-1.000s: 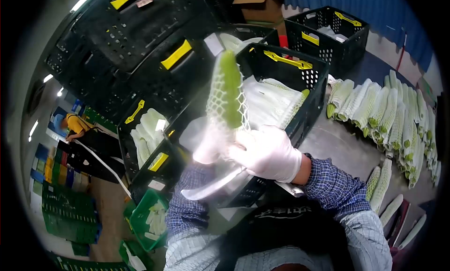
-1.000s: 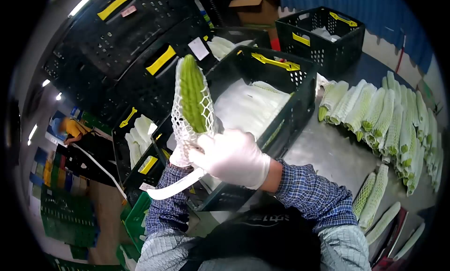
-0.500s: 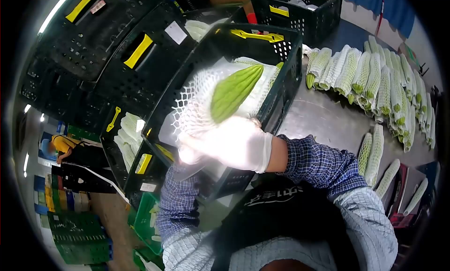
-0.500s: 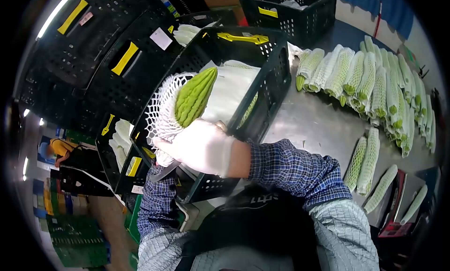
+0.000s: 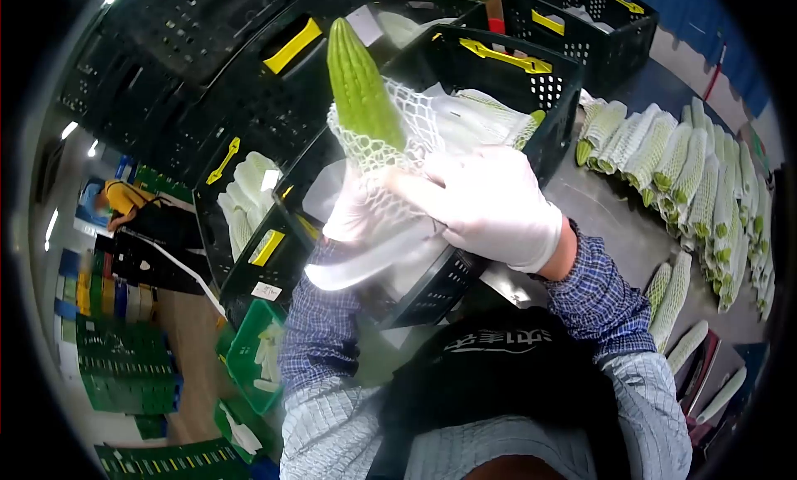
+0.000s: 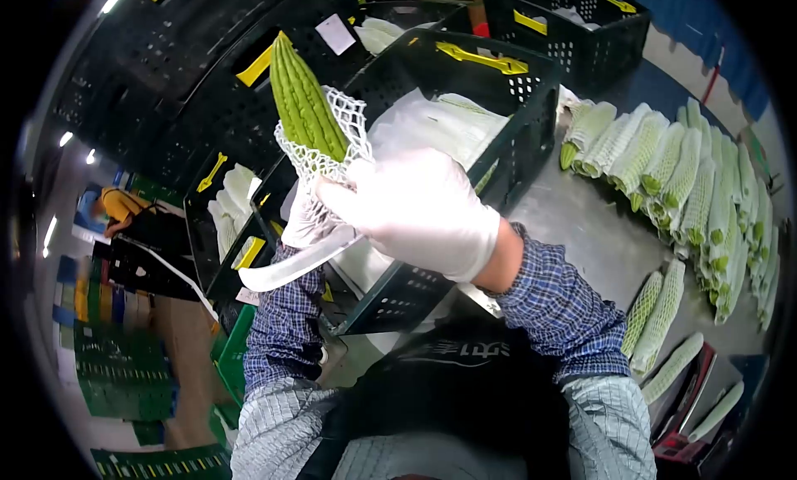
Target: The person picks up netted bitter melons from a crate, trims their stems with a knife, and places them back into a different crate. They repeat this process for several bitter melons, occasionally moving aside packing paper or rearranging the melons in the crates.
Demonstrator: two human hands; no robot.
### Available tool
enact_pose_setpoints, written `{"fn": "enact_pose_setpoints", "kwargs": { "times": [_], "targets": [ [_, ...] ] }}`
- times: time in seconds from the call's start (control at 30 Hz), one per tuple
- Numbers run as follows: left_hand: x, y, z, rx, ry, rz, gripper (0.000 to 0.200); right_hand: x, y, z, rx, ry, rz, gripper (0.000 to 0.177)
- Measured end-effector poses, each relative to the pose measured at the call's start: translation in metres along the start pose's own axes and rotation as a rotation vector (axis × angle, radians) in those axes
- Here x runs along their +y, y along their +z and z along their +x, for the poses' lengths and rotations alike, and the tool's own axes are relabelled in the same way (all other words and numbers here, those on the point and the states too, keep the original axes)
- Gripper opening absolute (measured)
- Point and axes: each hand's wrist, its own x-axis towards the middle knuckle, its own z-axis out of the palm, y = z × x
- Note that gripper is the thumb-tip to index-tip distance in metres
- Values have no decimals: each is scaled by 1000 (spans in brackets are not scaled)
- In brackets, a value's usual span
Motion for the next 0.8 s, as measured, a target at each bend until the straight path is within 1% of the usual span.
{"fn": "enact_pose_setpoints", "kwargs": {
  "times": [0.07,0.1,0.17,0.2,0.23,0.27,0.3,0.33,0.37,0.4,0.47,0.5,0.53,0.57,0.6,0.63,0.67,0.7,0.77,0.8],
  "targets": [
    [6,5,-4,-13,-89,-55,73,-4,3,1,-22,-17,-45,39],
    [9,8,-6,-18,-133,-81,79,-5,5,3,25,-47,9,37],
    [-3,-36,10,-252,-134,-126,80,-2,-7,10,64,-23,-56,36],
    [-6,-49,13,-212,-97,-122,80,2,-12,11,82,-7,-88,35],
    [-8,-59,16,-172,-60,-116,80,14,-10,14,155,65,-85,33],
    [-8,-66,11,5,31,-69,80,20,-15,18,237,201,90,35],
    [-4,-58,17,-109,8,-37,76,41,-3,21,455,169,191,39],
    [2,-46,24,-219,-13,-10,72,45,-5,22,425,364,223,26],
    [1,-40,22,-131,12,-54,66,55,-2,19,446,411,199,24],
    [3,-39,23,-151,-136,-357,62,62,2,14,467,456,173,22],
    [3,-32,23,161,-53,-423,63,56,8,-1,449,447,62,22],
    [3,-35,24,251,-1,-351,64,55,15,-12,411,381,2,21],
    [0,-32,27,329,80,-311,56,51,21,-23,295,405,-49,33],
    [-8,-50,24,294,172,2,53,48,24,-35,237,340,-19,40],
    [-7,-46,21,335,139,-100,49,47,29,-44,180,277,10,47],
    [-6,-41,19,380,110,-204,46,49,39,-45,194,206,-14,53],
    [-20,-73,15,252,231,210,47,51,48,-47,208,139,-39,59],
    [-19,-68,19,301,223,439,45,52,53,-48,192,135,-40,60],
    [-19,-64,20,291,233,728,40,54,64,-45,192,137,-54,63],
    [-19,-65,15,236,255,787,38,48,64,-35,183,161,-74,62]
  ]
}}
